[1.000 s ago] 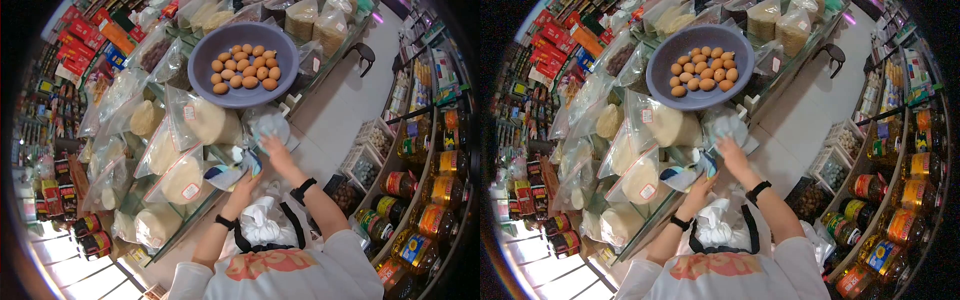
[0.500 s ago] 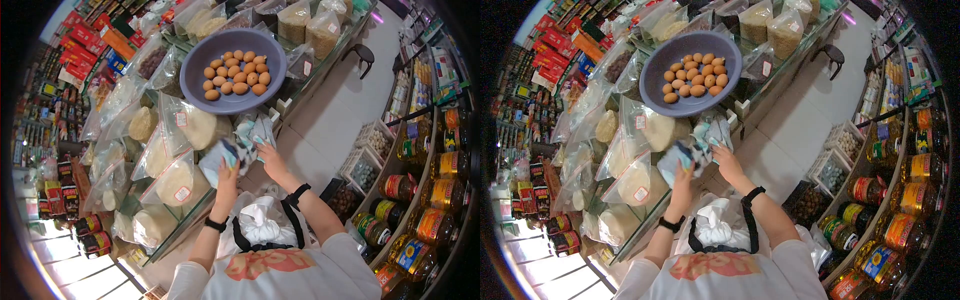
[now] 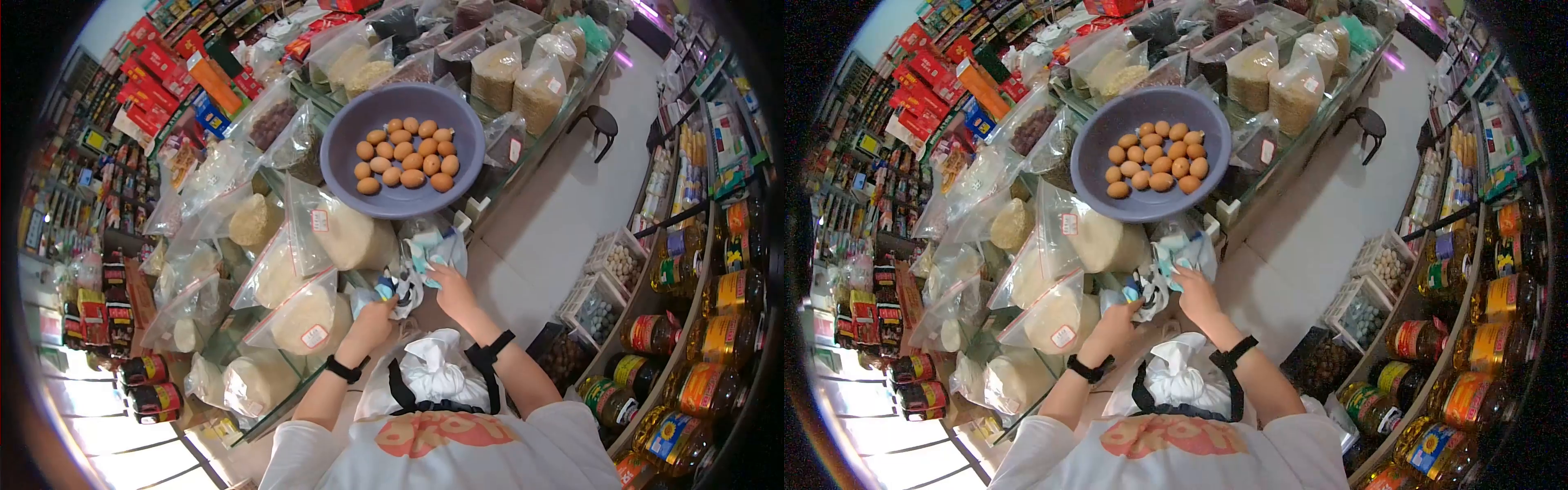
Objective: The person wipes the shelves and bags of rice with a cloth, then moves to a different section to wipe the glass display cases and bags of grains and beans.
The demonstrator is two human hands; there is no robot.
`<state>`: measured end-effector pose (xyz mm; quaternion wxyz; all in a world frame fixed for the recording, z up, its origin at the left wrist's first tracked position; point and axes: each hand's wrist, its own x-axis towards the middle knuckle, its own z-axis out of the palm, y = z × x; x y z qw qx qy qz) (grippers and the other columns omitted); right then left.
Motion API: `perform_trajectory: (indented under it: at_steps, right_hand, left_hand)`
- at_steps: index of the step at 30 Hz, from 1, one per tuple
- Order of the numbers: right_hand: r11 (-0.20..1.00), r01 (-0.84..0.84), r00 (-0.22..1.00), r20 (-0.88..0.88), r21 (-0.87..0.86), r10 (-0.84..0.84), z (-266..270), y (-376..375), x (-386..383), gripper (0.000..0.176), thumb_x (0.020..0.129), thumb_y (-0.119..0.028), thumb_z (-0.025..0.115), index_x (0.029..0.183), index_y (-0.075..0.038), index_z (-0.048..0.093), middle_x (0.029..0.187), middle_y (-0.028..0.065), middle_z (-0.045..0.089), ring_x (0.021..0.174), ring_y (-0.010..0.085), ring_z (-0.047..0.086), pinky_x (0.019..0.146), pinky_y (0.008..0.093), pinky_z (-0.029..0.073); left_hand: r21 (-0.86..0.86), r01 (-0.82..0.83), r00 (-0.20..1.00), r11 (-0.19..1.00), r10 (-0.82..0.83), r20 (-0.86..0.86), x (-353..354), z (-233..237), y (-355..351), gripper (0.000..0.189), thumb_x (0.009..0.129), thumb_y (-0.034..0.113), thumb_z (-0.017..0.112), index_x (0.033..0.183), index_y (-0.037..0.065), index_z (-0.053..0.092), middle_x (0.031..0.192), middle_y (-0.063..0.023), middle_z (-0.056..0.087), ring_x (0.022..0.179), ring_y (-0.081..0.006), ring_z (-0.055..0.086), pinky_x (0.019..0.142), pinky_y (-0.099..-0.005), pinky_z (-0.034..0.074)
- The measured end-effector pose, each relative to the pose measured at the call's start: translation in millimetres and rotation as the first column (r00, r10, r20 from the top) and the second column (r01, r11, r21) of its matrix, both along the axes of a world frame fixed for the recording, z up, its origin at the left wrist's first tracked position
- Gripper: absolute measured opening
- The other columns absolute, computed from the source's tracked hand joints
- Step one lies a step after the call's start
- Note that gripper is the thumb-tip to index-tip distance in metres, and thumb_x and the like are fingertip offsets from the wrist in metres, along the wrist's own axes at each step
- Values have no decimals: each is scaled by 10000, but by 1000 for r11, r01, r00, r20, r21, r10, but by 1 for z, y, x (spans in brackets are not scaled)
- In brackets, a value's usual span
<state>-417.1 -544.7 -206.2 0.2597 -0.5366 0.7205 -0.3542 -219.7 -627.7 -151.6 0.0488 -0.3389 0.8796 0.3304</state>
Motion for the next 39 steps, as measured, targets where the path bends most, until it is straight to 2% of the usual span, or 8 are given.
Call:
perform_trajectory:
  at_steps: [6, 8, 14, 16, 19, 28, 35, 39]
  right_hand:
    - [981, 130, 898, 436, -142, -56, 56, -52, 19, 488, 730, 81, 497, 1192, -52, 582, 1237, 220, 537, 1150, 352, 516, 976, 355, 397]
    - [950, 125, 871, 489, -286, 33, 65, -82, 43, 469, 742, 73, 495, 1191, -35, 578, 1259, 215, 522, 1164, 342, 511, 971, 342, 401]
    - [807, -369, 916, -32, -461, 401, 36, -150, 91, 492, 737, 84, 484, 1216, -7, 543, 1312, 142, 483, 1202, 306, 471, 968, 350, 430]
    - [834, -549, 824, -207, -60, 527, 15, -139, 88, 470, 745, 75, 484, 1204, -5, 542, 1342, 118, 450, 1230, 287, 439, 982, 359, 423]
    - [966, -249, 929, -299, -72, 217, 20, -117, 79, 404, 751, 62, 488, 1148, 29, 558, 1364, 98, 423, 1242, 284, 421, 980, 363, 424]
    - [918, -202, 973, -179, -341, 147, 14, -203, 101, 463, 706, 136, 449, 1148, 34, 537, 1407, 119, 382, 1206, 345, 437, 997, 400, 396]
    - [945, -159, 966, -154, 287, 209, 65, -164, 93, 431, 723, 114, 482, 1148, 56, 530, 1356, 209, 392, 1221, 382, 404, 1013, 414, 370]
    - [992, -125, 983, -136, -15, 122, 89, -186, 105, 442, 705, 136, 475, 1136, 72, 543, 1355, 224, 397, 1217, 387, 412, 1017, 415, 362]
  left_hand:
    - [211, -411, 817, 887, 461, -347, 41, 64, -10, 542, 700, -60, 434, 1222, 24, 555, 1092, -236, 620, 1067, -294, 592, 923, -319, 424]
    - [326, -616, 536, 717, 685, -494, 57, 78, -12, 574, 698, -56, 424, 1260, 4, 523, 1181, -166, 599, 1127, -227, 545, 976, -303, 373]
    - [424, -681, 126, 596, 667, -734, 75, 99, -25, 624, 724, -46, 420, 1348, -34, 404, 1343, -131, 457, 1217, -204, 451, 1018, -322, 341]
    - [495, -657, 68, 568, 699, -712, 86, 107, -29, 604, 753, -27, 406, 1356, -30, 382, 1371, -152, 417, 1248, -228, 422, 1043, -355, 327]
    - [584, -644, -146, 494, 670, -728, 104, 116, -40, 590, 775, 41, 388, 1360, -34, 362, 1346, -169, 434, 1241, -264, 429, 1055, -381, 320]
    - [689, -572, -193, 445, 744, -640, 110, 115, -51, 592, 764, 46, 414, 1349, -41, 382, 1320, -171, 462, 1207, -267, 469, 1037, -381, 347]
    - [717, -502, -150, 485, 767, -624, 116, 112, -51, 606, 752, 16, 406, 1354, -45, 374, 1321, -170, 464, 1207, -262, 472, 1032, -381, 353]
    - [754, -450, -175, 478, 781, -599, 122, 112, -54, 604, 755, 2, 401, 1356, -46, 369, 1333, -170, 453, 1221, -260, 459, 1040, -378, 342]
